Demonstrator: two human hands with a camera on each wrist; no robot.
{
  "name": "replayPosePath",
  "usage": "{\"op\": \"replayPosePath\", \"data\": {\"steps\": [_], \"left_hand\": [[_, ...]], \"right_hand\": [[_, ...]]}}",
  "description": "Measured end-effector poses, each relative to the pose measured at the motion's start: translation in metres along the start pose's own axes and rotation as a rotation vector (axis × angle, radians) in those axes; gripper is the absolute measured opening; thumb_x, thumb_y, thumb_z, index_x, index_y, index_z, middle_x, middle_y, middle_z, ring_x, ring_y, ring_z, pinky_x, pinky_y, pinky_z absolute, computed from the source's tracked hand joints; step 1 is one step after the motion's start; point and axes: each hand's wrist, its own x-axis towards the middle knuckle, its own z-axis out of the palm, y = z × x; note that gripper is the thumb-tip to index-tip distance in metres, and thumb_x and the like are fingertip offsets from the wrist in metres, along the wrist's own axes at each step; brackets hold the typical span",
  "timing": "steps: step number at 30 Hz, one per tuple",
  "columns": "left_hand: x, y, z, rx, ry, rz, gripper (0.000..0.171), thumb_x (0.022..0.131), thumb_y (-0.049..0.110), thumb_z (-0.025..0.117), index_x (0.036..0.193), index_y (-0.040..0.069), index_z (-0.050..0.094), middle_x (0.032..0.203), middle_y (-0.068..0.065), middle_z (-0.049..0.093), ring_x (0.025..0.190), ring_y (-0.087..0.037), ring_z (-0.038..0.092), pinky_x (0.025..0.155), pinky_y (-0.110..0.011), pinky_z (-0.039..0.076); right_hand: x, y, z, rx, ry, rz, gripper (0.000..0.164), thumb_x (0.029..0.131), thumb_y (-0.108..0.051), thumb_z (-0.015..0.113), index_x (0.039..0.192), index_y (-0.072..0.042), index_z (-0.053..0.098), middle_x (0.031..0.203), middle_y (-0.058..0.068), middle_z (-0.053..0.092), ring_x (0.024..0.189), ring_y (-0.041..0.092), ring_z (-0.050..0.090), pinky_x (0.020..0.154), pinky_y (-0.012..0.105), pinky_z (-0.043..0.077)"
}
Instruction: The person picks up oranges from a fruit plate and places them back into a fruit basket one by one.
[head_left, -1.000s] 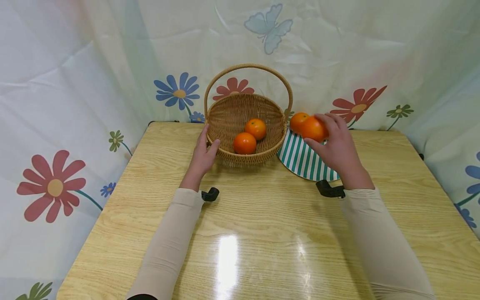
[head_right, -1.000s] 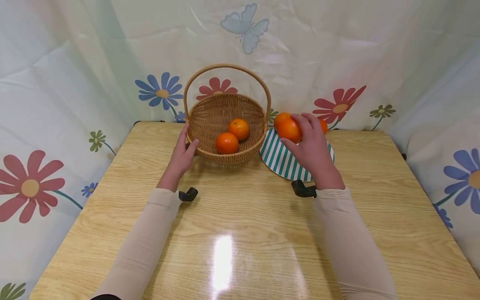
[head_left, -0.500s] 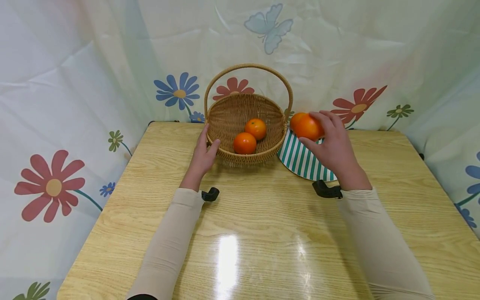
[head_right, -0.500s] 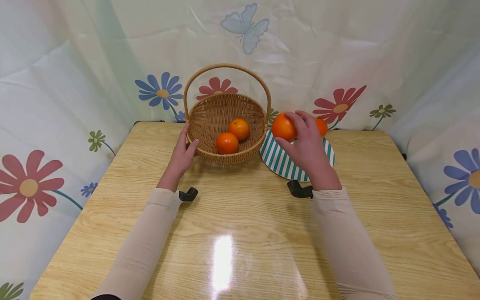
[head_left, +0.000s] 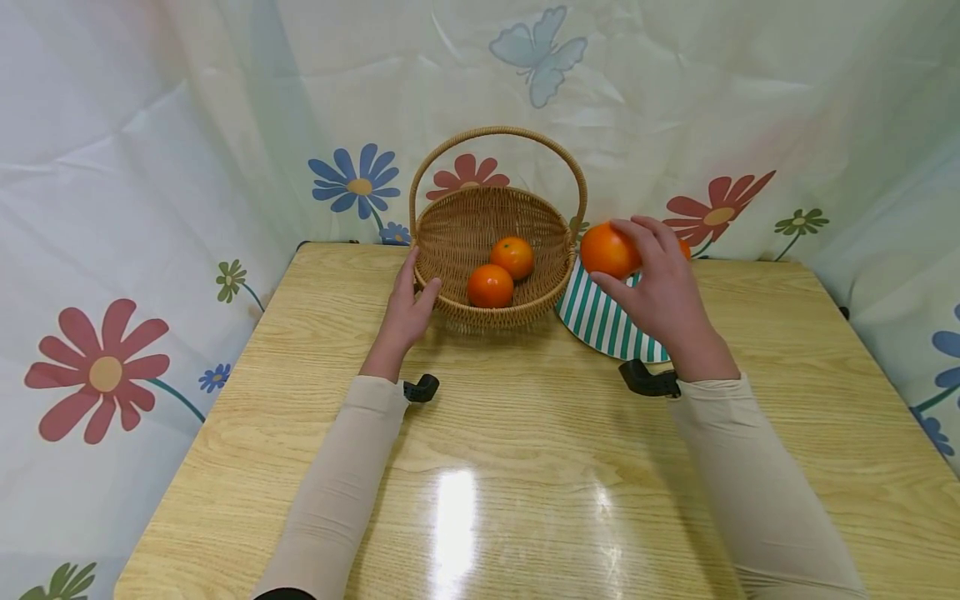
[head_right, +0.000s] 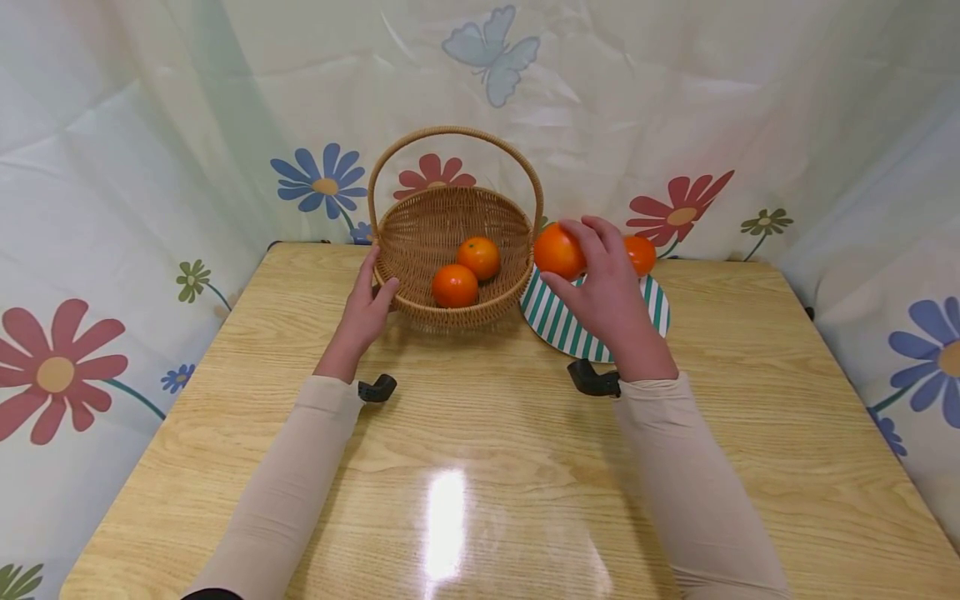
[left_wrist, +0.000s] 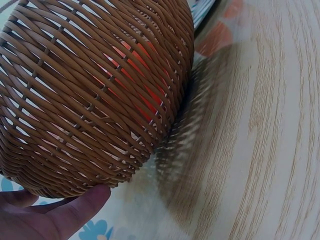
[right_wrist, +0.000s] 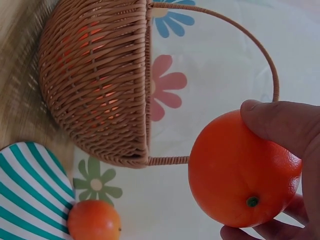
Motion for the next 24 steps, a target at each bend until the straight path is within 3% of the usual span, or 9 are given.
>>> {"op": "replayPosePath", "data": {"steps": [19,24], "left_hand": [[0.001,-0.002,0.0,-0.016,-0.009,-0.02,0.07,0.1,0.047,0.044,0.157,0.03,0.007,0.164,-0.002,0.008,0.148,-0.029,0.022,0.117,-0.048,0.028],[0.001,-0.002,0.0,-0.018,-0.005,-0.021,0.068,0.102,0.039,0.045,0.157,0.03,0.007,0.164,-0.003,0.008,0.148,-0.03,0.022,0.117,-0.05,0.028]], "right_hand": [[0.002,-0.012,0.005,0.035,-0.003,-0.013,0.066,0.085,-0.026,0.075,0.144,-0.018,0.045,0.15,0.017,0.033,0.13,0.042,0.039,0.098,0.064,0.041],[0.003,-0.014,0.007,0.041,-0.002,-0.023,0.066,0.085,-0.026,0.076,0.144,-0.02,0.045,0.15,0.016,0.033,0.131,0.043,0.039,0.099,0.065,0.04]]}}
